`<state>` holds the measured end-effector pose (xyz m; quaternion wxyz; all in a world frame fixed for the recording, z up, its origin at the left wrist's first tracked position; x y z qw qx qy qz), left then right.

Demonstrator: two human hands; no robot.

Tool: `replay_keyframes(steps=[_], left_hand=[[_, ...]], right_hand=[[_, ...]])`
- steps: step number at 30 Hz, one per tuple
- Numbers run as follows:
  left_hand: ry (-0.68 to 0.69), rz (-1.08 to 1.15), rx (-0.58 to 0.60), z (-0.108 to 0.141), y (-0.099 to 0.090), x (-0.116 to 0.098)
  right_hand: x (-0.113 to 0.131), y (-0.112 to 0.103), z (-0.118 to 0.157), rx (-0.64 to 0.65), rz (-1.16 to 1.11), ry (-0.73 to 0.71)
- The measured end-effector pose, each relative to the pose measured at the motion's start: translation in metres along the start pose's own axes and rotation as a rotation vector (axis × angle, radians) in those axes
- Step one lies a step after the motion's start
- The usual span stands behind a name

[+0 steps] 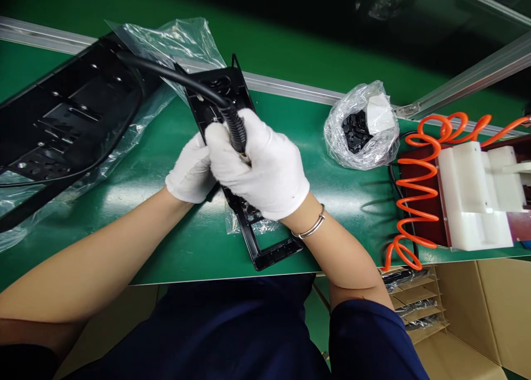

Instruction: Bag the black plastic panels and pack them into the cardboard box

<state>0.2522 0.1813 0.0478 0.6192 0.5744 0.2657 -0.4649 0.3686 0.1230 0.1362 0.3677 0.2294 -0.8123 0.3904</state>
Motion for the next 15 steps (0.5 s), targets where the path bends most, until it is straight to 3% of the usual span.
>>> replay_keyframes(steps=[6,15], left_hand=[[-0.019,-0.007,0.000,-0.0017,-0.0016,0.0017],[-0.009,-0.056,-0.049,-0.0034,-0.0064,0.0065]], right_hand=[[0.0018,0.0005,-0.0021,0.061,0.026,0.014],[0.0044,0.0023,-0.0059,0.022,0.048,-0.026]])
Point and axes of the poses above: each hand's wrist, its own z-axis away from the middle knuckle, its own y-axis out of the palm, x = y × z, the point moved 2 cm from there along -z, towards the middle knuckle, and after that the axes turned 14 degrees about -x, right-handed, at the moved point
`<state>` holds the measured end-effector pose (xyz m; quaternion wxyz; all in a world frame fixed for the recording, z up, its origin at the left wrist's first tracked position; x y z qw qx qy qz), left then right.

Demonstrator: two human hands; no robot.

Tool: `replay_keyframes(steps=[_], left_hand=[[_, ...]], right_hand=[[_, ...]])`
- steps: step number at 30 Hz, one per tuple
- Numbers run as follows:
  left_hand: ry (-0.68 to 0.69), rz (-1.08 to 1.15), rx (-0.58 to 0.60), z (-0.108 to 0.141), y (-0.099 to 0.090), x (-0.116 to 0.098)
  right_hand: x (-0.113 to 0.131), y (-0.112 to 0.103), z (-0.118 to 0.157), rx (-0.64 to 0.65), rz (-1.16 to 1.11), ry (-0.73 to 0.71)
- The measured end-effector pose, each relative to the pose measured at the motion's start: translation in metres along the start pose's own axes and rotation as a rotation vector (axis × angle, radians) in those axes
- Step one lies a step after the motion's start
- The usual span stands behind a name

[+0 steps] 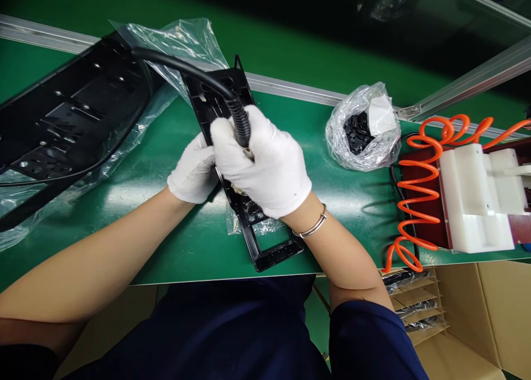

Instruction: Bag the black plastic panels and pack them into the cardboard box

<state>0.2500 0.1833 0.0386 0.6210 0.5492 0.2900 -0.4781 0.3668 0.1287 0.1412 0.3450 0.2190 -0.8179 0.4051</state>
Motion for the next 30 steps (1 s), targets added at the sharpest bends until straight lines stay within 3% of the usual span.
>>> replay_keyframes(steps=[13,30], left_hand=[[-0.044,0.015,-0.022,0.0035,0.0025,-0.0056],[-0.020,0.023,0.016,0.0016,0.0030,-0.0042]], right_hand=[[-0.0055,0.0015,0.0016,0.003,0.037,-0.088],[-0.0010,0.0001,-0.0012,0.037,0.062,0.021]])
Point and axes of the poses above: each hand's wrist, its own z-axis away from the middle knuckle, its own y-axis out of the palm, x = y × z, the point moved 2 cm from there along -z, towards the middle knuckle, and after that the axes turned 14 degrees about -x, right-handed, at the moved point
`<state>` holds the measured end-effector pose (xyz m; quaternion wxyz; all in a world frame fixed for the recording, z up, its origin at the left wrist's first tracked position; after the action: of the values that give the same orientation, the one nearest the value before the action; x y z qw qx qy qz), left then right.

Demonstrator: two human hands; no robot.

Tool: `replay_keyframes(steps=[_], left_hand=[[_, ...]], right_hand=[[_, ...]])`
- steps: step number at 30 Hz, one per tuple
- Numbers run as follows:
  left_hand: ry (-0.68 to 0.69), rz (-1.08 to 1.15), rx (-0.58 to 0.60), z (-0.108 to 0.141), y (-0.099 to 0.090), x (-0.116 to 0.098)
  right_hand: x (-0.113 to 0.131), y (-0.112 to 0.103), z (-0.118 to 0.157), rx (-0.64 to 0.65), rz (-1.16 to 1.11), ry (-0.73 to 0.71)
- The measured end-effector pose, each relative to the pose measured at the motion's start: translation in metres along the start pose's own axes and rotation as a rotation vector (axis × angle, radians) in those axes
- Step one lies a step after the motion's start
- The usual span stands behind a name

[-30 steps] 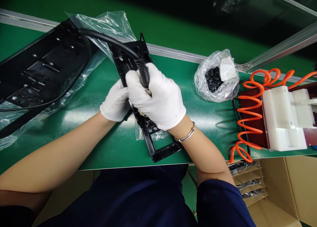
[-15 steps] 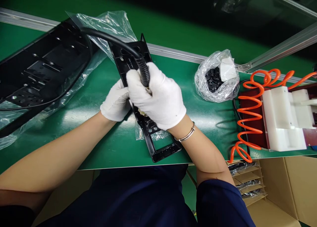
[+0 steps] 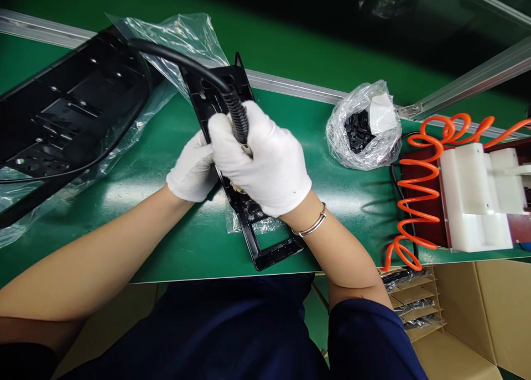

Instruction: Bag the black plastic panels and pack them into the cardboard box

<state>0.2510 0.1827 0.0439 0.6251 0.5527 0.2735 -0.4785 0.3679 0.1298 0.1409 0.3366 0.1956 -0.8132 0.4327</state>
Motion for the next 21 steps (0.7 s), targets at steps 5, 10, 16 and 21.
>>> replay_keyframes(steps=[5,10,16,21], left_hand=[[-0.004,0.011,-0.002,-0.0002,-0.0011,0.0016],[-0.009,0.004,0.004,-0.0004,-0.0015,0.0019],[0.005,0.009,0.006,0.0000,-0.0018,0.0021],[0.004,0.012,0.001,-0.0003,-0.0020,0.0022]], right_hand=[[-0.0003,0.0006,-0.0003,-0.002,-0.025,-0.001],[-0.0017,0.0024,-0.0007,0.006,-0.036,0.006],[-0.0019,0.0035,-0.0018,0.021,-0.042,0.019],[0.0004,0.0031,-0.0033,0.014,-0.039,0.022]])
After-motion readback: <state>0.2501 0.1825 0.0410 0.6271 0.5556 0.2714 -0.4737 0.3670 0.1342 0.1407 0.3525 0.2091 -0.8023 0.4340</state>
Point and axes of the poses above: each hand's wrist, its own z-axis away from the middle knuckle, its own y-axis out of the palm, x = y × z, the point moved 2 cm from there along -z, towards the middle knuckle, and after that the axes turned 14 degrees about -x, right-handed, at the moved point
